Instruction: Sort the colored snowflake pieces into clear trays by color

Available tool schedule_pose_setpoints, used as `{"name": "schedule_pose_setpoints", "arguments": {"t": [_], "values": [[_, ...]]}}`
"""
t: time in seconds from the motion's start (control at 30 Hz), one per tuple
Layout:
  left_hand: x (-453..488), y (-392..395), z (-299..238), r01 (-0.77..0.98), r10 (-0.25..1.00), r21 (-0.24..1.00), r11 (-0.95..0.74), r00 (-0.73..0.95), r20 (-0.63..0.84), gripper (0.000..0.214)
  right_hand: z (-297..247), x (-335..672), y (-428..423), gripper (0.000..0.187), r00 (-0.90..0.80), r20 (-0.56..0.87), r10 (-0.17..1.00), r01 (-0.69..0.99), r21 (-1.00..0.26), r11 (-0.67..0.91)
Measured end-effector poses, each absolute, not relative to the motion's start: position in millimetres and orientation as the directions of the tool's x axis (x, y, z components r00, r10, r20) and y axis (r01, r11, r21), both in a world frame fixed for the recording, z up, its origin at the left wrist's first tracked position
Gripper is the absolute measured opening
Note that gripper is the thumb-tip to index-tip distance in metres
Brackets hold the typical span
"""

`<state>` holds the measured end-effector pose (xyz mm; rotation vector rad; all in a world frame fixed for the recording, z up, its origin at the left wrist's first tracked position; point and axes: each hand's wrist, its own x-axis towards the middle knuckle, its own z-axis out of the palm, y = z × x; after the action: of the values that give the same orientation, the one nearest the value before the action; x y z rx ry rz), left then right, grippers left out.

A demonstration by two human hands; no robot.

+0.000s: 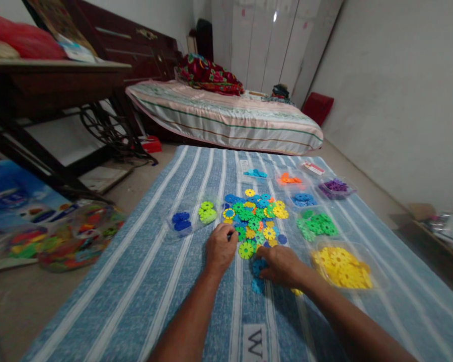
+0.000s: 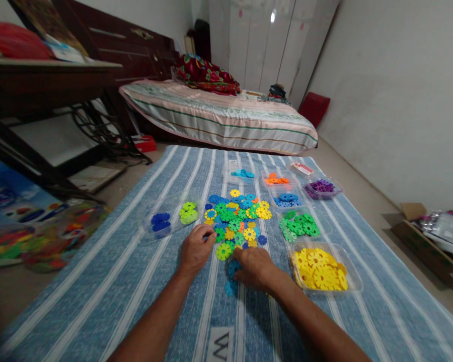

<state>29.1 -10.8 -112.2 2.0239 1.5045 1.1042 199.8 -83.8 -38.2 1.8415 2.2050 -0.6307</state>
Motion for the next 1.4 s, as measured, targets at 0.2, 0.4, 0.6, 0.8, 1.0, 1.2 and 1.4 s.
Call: {"name": "schedule_pose_setpoints", "arguments": {"t": [0.2, 0.4, 0.6, 0.8, 1.0, 1.2, 1.4], "values": [[29, -11, -113, 0.617, 0.927, 0.707, -0.345, 0.106, 0.360, 0.012, -44, 215, -68, 0.006, -0.296, -0.356, 0.886, 0.874, -0.475, 0.102], [28, -12, -114, 0.616, 0.931, 0.713, -0.336, 0.102, 0.351, 0.011, -4, 236, 1, 0.008, -0.138, 0.019, 0.990, 0.767, -0.631, 0.119], [28, -13, -115, 0.616, 0.930, 0.712, -0.337, 0.101, 0.353, 0.011, 26, 241, 48, 0.020, 0.202, 0.457, 0.866, 0.850, -0.522, 0.077], [30, -13, -113, 0.615, 0.931, 0.711, -0.340, 0.113, 0.347, 0.011, -9, 219, -22, 0.018, -0.197, 0.006, 0.980, 0.901, -0.393, 0.184], [31, -12, -114, 0.614, 0.926, 0.707, -0.351, 0.113, 0.361, 0.011, -23, 203, -85, 0.033, -0.327, -0.392, 0.860, 0.925, -0.320, 0.206], [30, -10, -115, 0.620, 0.925, 0.702, -0.352, 0.113, 0.363, 0.011, -36, 191, -107, 0.037, -0.307, -0.448, 0.840, 0.950, -0.187, 0.249], [28, -10, -113, 0.629, 0.924, 0.693, -0.353, 0.118, 0.363, 0.012, -42, 190, -106, 0.021, -0.336, -0.425, 0.840, 0.941, -0.201, 0.274]]}}
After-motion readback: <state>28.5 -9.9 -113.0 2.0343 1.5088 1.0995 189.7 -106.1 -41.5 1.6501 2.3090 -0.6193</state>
